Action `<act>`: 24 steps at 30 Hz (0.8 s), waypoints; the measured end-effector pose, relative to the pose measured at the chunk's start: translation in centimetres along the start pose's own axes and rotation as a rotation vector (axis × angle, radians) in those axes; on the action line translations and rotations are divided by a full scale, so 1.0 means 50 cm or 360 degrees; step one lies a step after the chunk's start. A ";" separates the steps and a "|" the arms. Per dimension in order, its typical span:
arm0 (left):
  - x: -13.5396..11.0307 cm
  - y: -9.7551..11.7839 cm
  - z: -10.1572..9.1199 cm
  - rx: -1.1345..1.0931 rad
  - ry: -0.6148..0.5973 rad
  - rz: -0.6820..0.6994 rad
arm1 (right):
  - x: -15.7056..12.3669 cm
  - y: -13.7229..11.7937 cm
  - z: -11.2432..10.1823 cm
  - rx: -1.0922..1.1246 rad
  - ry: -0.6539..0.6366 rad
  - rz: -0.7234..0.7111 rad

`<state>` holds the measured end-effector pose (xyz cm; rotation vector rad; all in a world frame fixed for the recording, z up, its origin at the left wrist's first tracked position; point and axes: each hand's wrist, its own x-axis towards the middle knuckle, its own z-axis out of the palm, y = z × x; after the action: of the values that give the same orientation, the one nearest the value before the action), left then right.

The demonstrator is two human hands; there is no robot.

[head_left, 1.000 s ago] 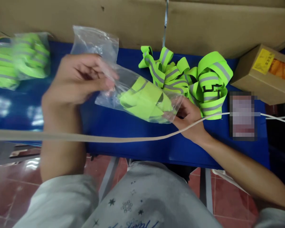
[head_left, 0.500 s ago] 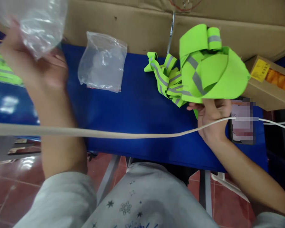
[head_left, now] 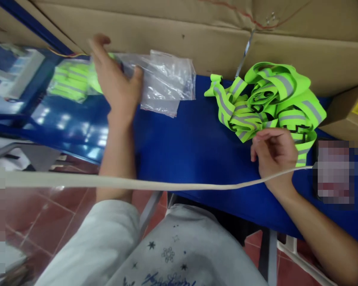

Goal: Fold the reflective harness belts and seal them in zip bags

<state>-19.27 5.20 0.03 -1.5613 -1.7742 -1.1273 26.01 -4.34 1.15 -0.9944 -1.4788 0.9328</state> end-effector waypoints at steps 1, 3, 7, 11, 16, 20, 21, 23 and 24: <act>-0.002 0.025 -0.008 0.0036 0.0051 0.0029 | -0.006 0.004 0.001 -0.0067 -0.0088 -0.0012; -0.008 0.074 -0.021 -0.0018 -0.0114 0.0159 | -0.018 0.011 0.002 -0.0238 -0.0262 -0.0068; -0.041 0.151 -0.035 -0.0129 -0.0928 0.0153 | -0.029 0.015 0.000 -0.0485 -0.0457 -0.0191; -0.079 0.167 -0.004 0.0040 -0.1314 -0.0360 | -0.025 0.013 -0.003 -0.0566 -0.0524 -0.0194; -0.072 0.087 0.088 0.0289 -0.0650 -0.0764 | -0.026 0.012 -0.002 -0.0576 -0.0570 -0.0216; -0.007 -0.004 0.070 0.0333 -0.0085 -0.0581 | -0.026 0.009 0.002 -0.0571 -0.0584 -0.0256; 0.013 -0.028 0.050 0.0343 -0.0002 -0.0574 | -0.025 0.008 0.003 -0.0565 -0.0584 -0.0265; 0.045 -0.076 0.008 0.0334 0.0091 -0.0564 | -0.024 0.005 0.005 -0.0546 -0.0588 -0.0284; 0.055 -0.099 -0.009 0.0296 0.0007 -0.0523 | -0.023 0.004 0.006 -0.0534 -0.0587 -0.0294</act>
<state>-24.71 6.33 1.30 -1.1877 -2.1197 -1.0712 25.83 -5.37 0.51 -0.9328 -2.0516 0.7753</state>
